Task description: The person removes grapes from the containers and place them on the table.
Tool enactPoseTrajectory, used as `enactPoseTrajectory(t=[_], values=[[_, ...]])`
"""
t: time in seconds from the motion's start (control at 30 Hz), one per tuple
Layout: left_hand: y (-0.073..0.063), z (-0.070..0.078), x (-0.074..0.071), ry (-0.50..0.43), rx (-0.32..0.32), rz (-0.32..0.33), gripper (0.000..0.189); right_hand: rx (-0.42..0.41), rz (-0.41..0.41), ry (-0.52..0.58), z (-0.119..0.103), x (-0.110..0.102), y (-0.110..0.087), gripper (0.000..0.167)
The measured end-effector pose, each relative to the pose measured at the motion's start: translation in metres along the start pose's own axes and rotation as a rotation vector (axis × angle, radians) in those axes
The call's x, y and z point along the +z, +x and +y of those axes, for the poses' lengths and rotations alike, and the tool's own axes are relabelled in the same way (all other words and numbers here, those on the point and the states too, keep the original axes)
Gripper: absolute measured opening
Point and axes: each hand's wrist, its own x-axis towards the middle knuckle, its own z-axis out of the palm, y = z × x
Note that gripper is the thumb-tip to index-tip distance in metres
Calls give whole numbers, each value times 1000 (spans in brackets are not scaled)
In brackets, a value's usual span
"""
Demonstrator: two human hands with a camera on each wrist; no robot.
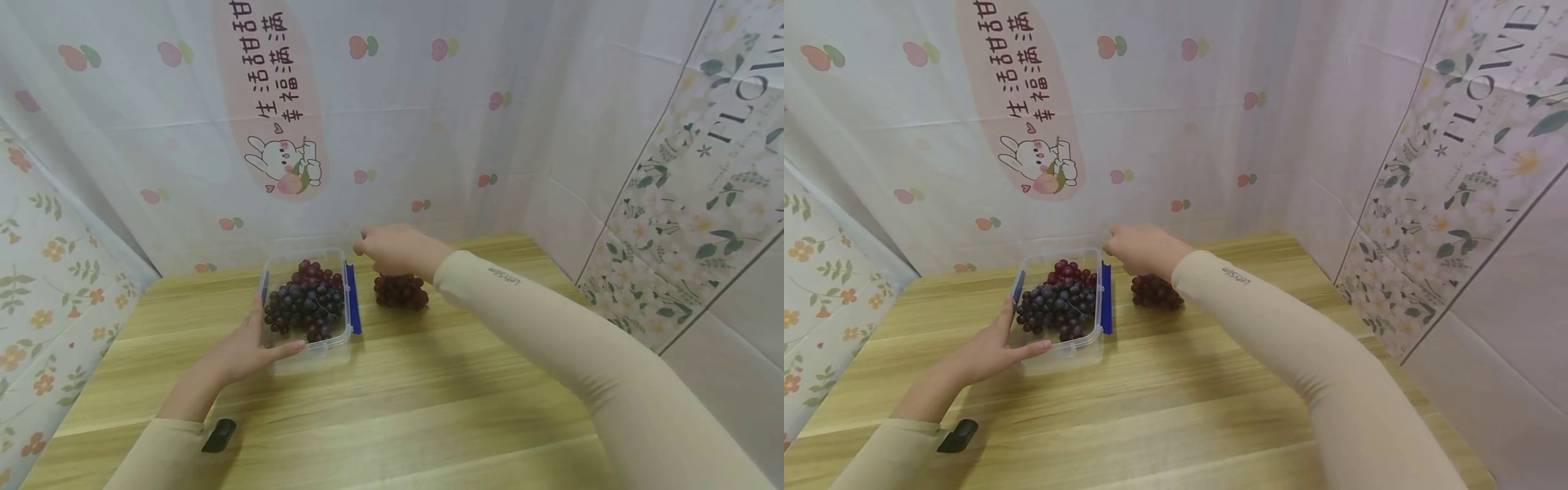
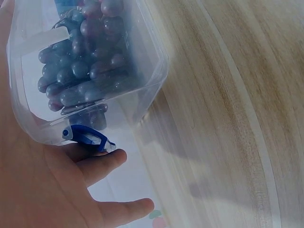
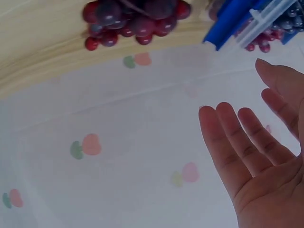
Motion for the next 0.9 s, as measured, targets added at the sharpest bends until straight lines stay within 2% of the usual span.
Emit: enactPoseTrajectory(t=[0.3,0.53,0.73,0.9], values=[[-2,0,-2,-26,5,-10,145,-62,35,-18,-36,-8,20,41],[-2,2,-2,-26,12,-18,144,-88,63,-2,-60,-11,34,48],[-2,2,-2,-42,16,-26,143,-90,60,29,-72,-14,46,37],[-3,2,-3,-50,21,-25,143,-103,34,15,-85,-12,55,36]])
